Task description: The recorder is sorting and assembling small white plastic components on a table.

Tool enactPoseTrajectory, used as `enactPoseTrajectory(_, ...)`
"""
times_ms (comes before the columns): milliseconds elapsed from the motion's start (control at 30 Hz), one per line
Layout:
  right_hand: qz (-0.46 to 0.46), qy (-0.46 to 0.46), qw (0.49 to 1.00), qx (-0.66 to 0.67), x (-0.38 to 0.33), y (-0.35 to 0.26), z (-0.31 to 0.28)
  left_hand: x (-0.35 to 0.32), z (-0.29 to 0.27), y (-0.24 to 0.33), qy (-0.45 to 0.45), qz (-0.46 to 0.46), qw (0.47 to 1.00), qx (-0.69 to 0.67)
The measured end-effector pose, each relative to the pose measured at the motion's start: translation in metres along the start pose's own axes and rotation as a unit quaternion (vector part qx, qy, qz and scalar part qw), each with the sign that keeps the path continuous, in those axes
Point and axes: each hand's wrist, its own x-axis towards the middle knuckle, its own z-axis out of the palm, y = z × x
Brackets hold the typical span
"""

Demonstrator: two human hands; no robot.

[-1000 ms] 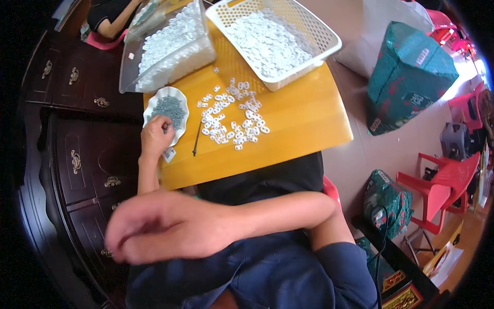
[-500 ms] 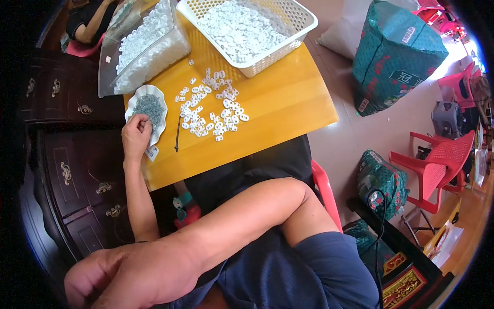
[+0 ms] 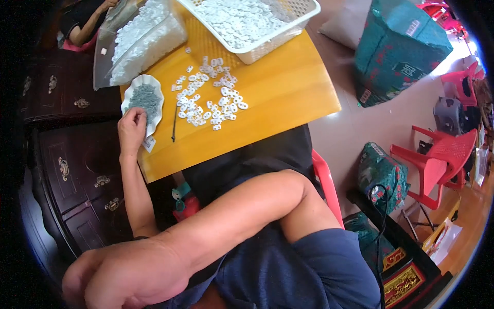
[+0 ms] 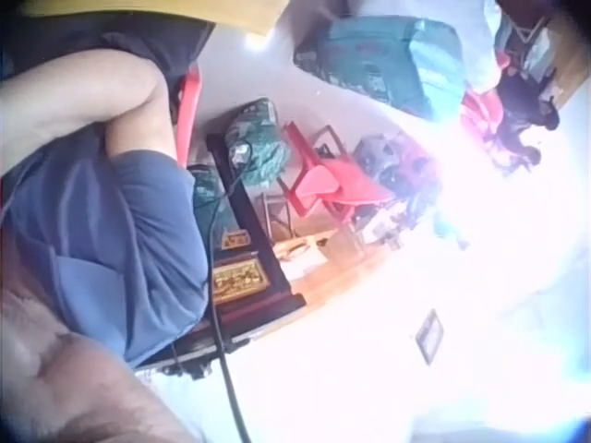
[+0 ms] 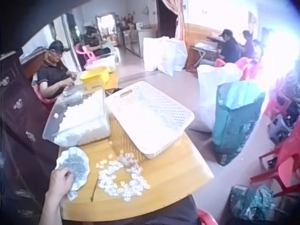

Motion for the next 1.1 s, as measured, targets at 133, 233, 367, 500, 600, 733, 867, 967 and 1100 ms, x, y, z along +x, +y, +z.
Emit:
enactPoseTrajectory(133,0.081,0.104,0.990,-0.051,-0.017,-0.008,-0.003,0.007,0.001,0.008,-0.003,-0.003,1.000,-0.013)
enactPoseTrajectory(233,0.152,0.172,0.963,-0.143,-0.028,-0.019,-0.005,0.006,-0.002,0.003,-0.016,-0.016,1.000,-0.007)
enactPoseTrajectory(367,0.214,0.242,0.921,-0.220,-0.039,-0.018,-0.025,0.007,-0.002,0.011,-0.033,-0.036,0.999,-0.006)
enactPoseTrajectory(500,0.253,0.273,0.879,-0.300,-0.045,-0.018,-0.031,0.009,-0.007,0.011,-0.013,-0.048,0.999,0.000)
enactPoseTrajectory(600,0.263,0.277,0.870,-0.312,-0.052,-0.020,-0.035,0.015,-0.011,0.001,0.014,-0.029,0.999,0.000)
enactPoseTrajectory(733,0.241,0.279,0.861,-0.350,-0.062,-0.026,-0.039,0.016,-0.014,-0.001,-0.014,-0.096,0.991,0.092)
enactPoseTrajectory(867,0.253,0.290,0.865,-0.321,-0.067,-0.030,-0.043,0.013,-0.012,0.004,-0.052,-0.100,0.991,0.073)
enactPoseTrajectory(967,0.261,0.302,0.852,-0.338,-0.070,-0.033,-0.046,0.014,-0.016,0.004,-0.031,-0.053,0.996,-0.069)
enactPoseTrajectory(1100,0.252,0.344,0.830,-0.360,-0.071,-0.044,-0.041,0.009,-0.019,-0.032,0.079,-0.045,0.995,0.033)
